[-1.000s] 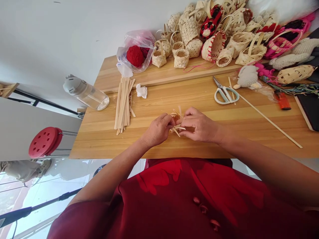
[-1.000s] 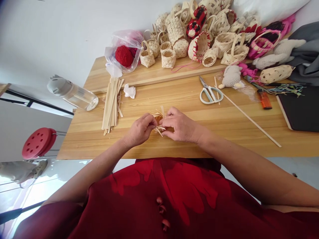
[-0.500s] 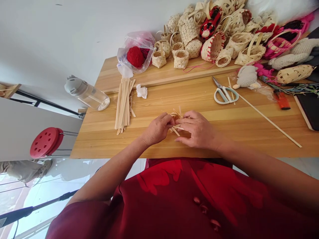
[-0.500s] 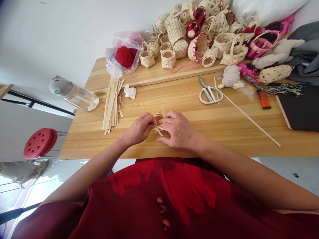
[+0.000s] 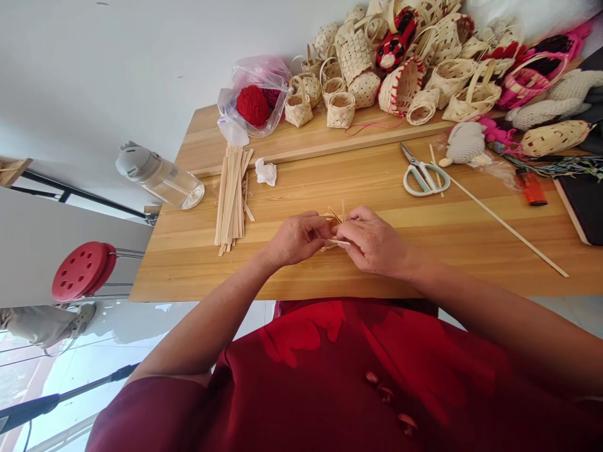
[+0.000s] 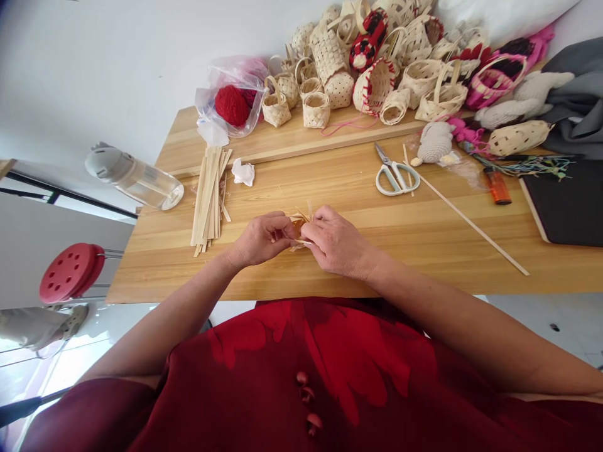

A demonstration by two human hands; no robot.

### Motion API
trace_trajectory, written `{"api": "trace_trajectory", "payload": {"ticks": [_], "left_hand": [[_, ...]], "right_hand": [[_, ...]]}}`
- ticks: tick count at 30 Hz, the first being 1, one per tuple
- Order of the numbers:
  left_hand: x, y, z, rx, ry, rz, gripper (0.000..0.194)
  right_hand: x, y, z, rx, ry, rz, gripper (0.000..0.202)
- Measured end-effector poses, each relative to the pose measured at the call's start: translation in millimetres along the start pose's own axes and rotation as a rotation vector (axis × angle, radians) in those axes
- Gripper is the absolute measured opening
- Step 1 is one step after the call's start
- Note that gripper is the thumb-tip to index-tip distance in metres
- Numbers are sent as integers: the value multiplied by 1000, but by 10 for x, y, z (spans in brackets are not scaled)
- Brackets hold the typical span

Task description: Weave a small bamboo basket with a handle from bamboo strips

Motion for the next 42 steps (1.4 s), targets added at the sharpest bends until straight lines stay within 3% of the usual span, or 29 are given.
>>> {"api": "trace_trajectory", "payload": {"ticks": [9,12,17,23,30,39,42], "left_hand": [[-132,-30,-63,14,-4,186,15],[-143,-51,-50,89,11,236,13],[-126,-68,-31,87,44,290,17],[-104,-77,-11,170,85,405,19],[-76,-95,69,276,149,344,18],[-126,-102,65,214,124,368,18],[-163,-89,49,136,118,365,17]], "right_hand": [[-94,-23,197,195,-65,65,17],[-147,-15,225,198,-96,103,26],[-140,31,221,170,-147,196,19],[-122,45,254,162,-231,203,20],[-105,74,262,178,-325,202,14],[-18,-34,386,331,-443,220,6],[47,-67,414,311,-437,172,8]]}}
Point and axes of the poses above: each hand's wrist, its own x-axis towards the middle knuckle, its own y-axis out of the back of the hand, z = x × y, the point moved 6 cm from there along x, towards the middle knuckle, and after that the axes turned 12 degrees about y, right-handed, at the moved point
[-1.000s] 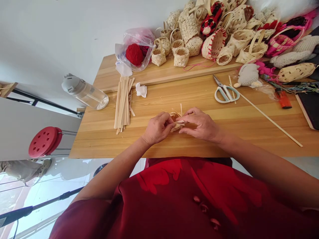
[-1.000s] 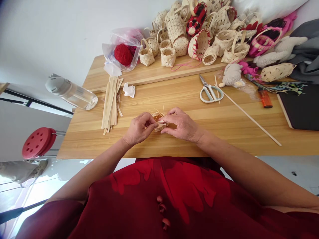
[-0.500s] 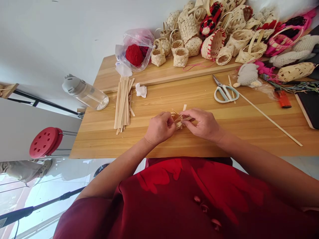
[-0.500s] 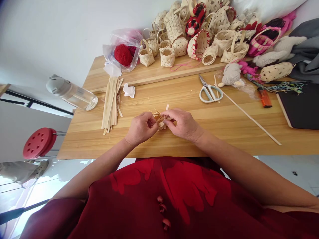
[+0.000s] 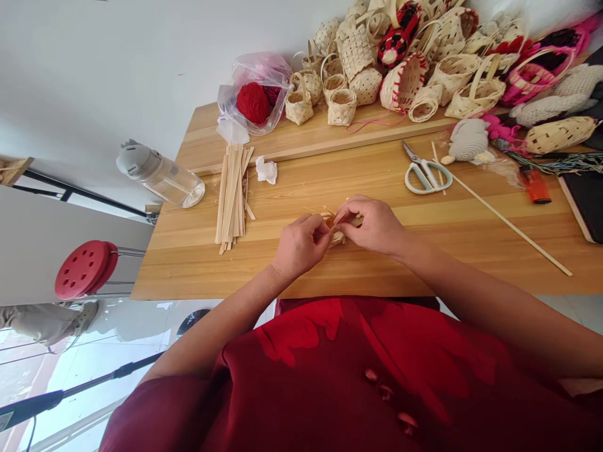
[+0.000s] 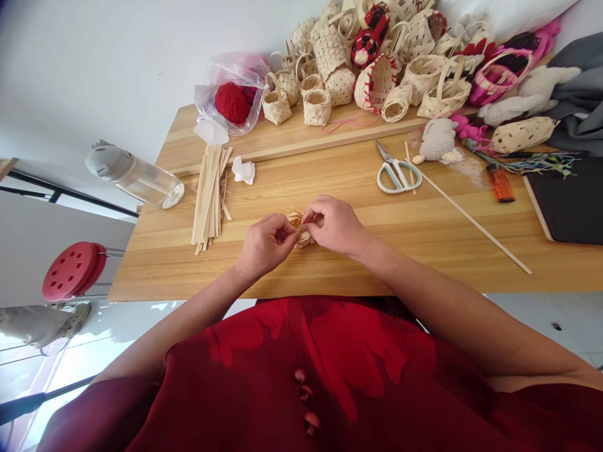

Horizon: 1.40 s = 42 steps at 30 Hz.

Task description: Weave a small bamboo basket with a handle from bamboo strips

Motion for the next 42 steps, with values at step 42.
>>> {"api": "trace_trajectory", "payload": {"ticks": [42], "left_hand": [[-336,13,-201,205,-608,96,23]], "right_hand": [[63,-10,-308,-394,152,-179,13]]}}
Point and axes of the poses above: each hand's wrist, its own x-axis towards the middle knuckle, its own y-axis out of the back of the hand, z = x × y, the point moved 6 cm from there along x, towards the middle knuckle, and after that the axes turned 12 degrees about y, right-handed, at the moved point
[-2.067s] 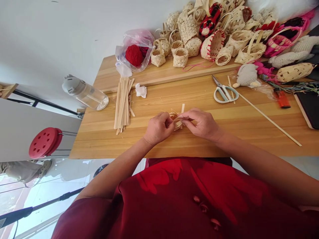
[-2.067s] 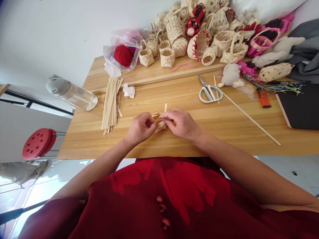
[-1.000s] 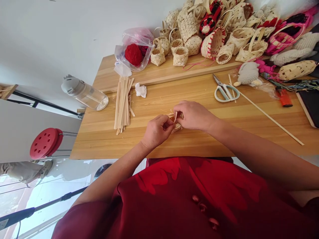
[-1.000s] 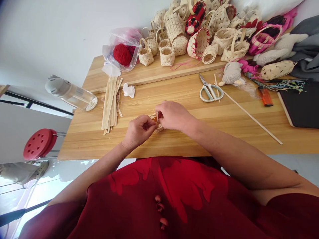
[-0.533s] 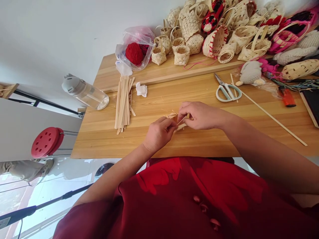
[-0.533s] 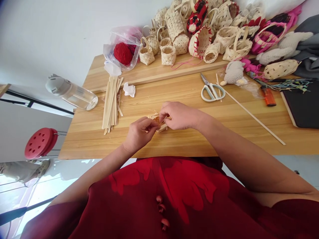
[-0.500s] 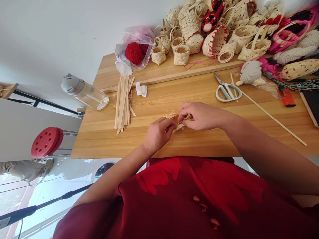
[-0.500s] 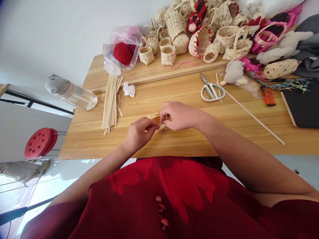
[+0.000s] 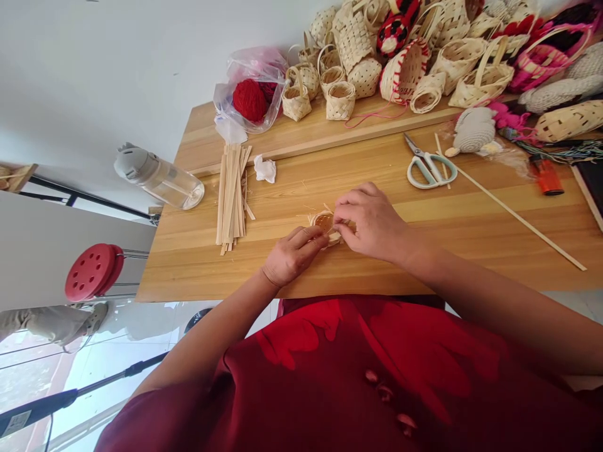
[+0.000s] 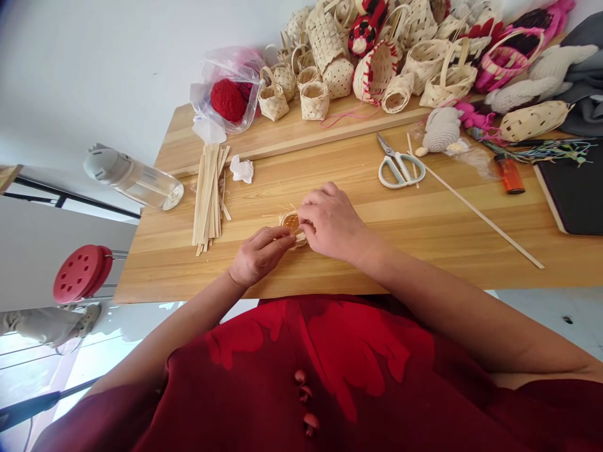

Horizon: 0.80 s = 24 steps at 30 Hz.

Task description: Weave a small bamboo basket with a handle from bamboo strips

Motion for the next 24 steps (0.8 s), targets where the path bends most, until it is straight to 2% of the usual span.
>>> {"api": "trace_trajectory", "payload": {"ticks": [3,7,12,15,19,24], "left_hand": [[49,10,-8,-24,0,-11,17],[56,8,-46,-96,25,49,12],[4,7,-51,-70,7,129,19],[-4,15,-55,-69,3,142,21],[27,25,-94,-79,10,141,17],[74,43,-144,-96,37,134,10]], "right_hand": [[-53,20,-82,-133,39,74,19],[-102,-8,-88,-145,30,106,16],[-108,-5,-134,-190,79,78,18],[-97,-3,-127,-162,56,61,19],[-68,-15,-72,-107,-12,63,19],[-30,-32,-81,-101,-13,54,19]]}}
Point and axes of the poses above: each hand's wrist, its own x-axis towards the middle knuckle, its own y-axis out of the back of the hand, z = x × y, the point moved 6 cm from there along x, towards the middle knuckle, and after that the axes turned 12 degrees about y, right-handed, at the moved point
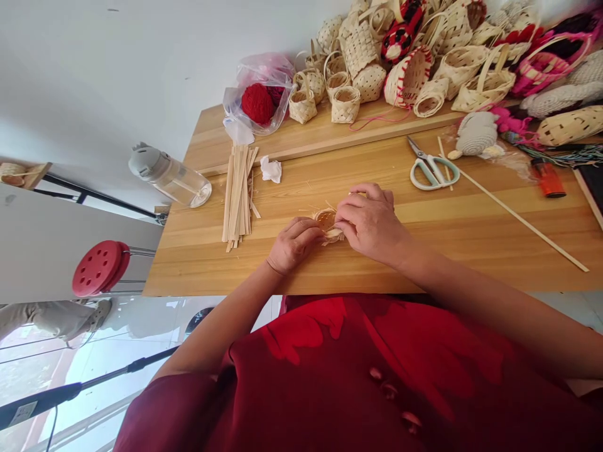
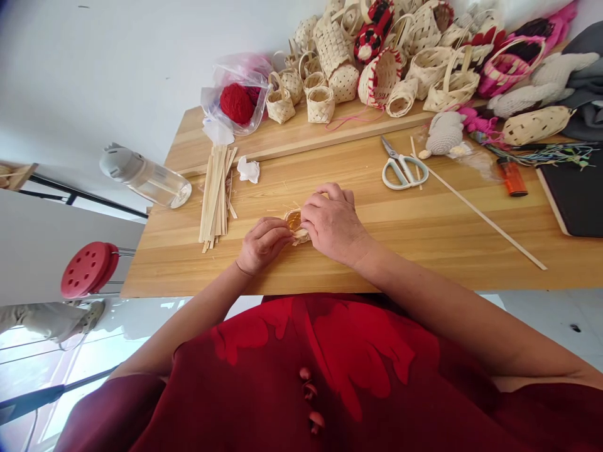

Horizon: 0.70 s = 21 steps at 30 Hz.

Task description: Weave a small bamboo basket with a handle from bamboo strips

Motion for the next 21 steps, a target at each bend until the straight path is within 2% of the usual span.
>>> {"api": "trace_trajectory", "payload": {"ticks": [6,10,17,21], "left_hand": [[8,14,-44,-41,63,-7,15],[26,11,-38,-33,-6,-32,10],[109,12,-27,-18,-147,-152,14],[165,-2,-50,-18,-177,-211,13]], "right_hand": [[-15,-34,15,19,-22,-42,15],[-22,-39,32,32,-5,-23,13],[3,-18,69,58,-58,-77,12],[30,-13,71,79,-76,-99,13]]}}
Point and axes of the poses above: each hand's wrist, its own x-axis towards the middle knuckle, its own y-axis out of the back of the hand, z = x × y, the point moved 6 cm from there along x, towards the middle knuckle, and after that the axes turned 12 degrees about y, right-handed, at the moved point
